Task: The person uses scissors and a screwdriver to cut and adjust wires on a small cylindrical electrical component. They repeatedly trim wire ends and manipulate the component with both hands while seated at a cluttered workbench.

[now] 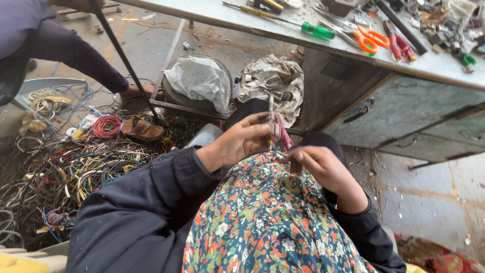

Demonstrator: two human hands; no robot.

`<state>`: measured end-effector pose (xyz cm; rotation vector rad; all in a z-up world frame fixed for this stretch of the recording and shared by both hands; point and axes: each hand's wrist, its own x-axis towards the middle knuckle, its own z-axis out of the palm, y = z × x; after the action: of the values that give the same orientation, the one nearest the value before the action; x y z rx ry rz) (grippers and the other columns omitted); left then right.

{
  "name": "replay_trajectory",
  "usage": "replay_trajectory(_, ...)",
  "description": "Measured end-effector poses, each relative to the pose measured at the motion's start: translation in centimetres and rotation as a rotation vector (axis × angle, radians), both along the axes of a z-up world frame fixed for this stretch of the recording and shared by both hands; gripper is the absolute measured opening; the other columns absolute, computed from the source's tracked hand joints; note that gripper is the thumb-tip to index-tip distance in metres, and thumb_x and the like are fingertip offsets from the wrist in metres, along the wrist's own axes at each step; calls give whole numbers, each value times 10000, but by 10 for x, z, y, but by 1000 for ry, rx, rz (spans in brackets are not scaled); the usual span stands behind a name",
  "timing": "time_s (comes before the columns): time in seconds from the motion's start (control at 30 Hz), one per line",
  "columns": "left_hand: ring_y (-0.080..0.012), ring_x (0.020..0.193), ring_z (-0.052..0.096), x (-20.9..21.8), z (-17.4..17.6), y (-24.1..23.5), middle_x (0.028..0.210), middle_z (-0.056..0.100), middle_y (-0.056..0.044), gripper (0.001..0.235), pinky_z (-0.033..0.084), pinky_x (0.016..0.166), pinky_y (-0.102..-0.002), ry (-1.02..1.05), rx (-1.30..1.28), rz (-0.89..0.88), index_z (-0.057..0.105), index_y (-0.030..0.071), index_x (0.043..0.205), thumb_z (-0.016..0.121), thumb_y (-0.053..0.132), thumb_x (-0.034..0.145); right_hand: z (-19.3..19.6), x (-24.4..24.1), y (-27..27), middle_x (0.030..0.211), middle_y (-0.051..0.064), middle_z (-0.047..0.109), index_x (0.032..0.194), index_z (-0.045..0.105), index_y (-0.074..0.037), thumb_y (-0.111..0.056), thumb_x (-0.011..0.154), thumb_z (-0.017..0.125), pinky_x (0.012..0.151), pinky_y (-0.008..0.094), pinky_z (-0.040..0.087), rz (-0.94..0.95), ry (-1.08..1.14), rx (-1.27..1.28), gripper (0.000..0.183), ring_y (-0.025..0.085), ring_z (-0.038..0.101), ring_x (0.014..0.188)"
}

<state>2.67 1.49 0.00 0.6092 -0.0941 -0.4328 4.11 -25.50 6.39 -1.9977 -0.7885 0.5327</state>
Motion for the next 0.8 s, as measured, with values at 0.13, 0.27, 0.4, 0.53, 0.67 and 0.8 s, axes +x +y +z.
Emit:
replay_trajectory(0.13,-224,1086,677,-23,-5,-11,1253,593,-121,685,608,904,-374,-189,265,-33,403,44,1534,707,57,920,11,10,10,1143,133,750,1249,669,21,-255,1034,543,937,369,530,-157,-287,34,371,240,713,1080)
replay_trajectory(0.27,-209,1147,648,-35,-19,-19,1278,604,-123,655,584,918,-358,-197,341,33,410,56,1523,697,47,934,12,-2,27,1359,195,646,1415,532,40,-265,1056,569,1076,396,474,54,-441,258,472,287,623,1280)
replay_trajectory(0.4,-224,1080,670,-31,-22,-9,1221,609,-101,621,617,924,-381,8,265,304,406,98,1478,674,36,921,8,-12,31,1362,187,656,1397,554,18,-292,1095,540,1106,401,492,402,-393,403,433,305,645,1297)
replay_trajectory(0.53,-251,1072,699,-38,-12,17,1192,641,-149,512,599,916,-401,49,-59,358,413,-43,1466,663,84,1038,6,3,33,1140,90,777,1221,701,-51,-331,1036,559,1031,372,570,663,-227,297,364,242,762,1124)
replay_trajectory(0.67,-245,1036,696,-51,0,16,1204,651,-140,580,596,900,-394,-21,36,300,425,23,1511,668,77,987,10,18,38,1083,135,761,1211,694,-5,-345,1014,572,912,381,568,211,-306,-20,412,262,747,1021)
replay_trajectory(0.8,-206,1158,663,-63,1,-4,1297,580,-77,659,594,955,-384,-143,317,194,393,82,1524,675,67,928,18,15,42,1282,198,675,1362,566,55,-371,1083,546,1023,419,503,167,-441,320,510,327,661,1206)
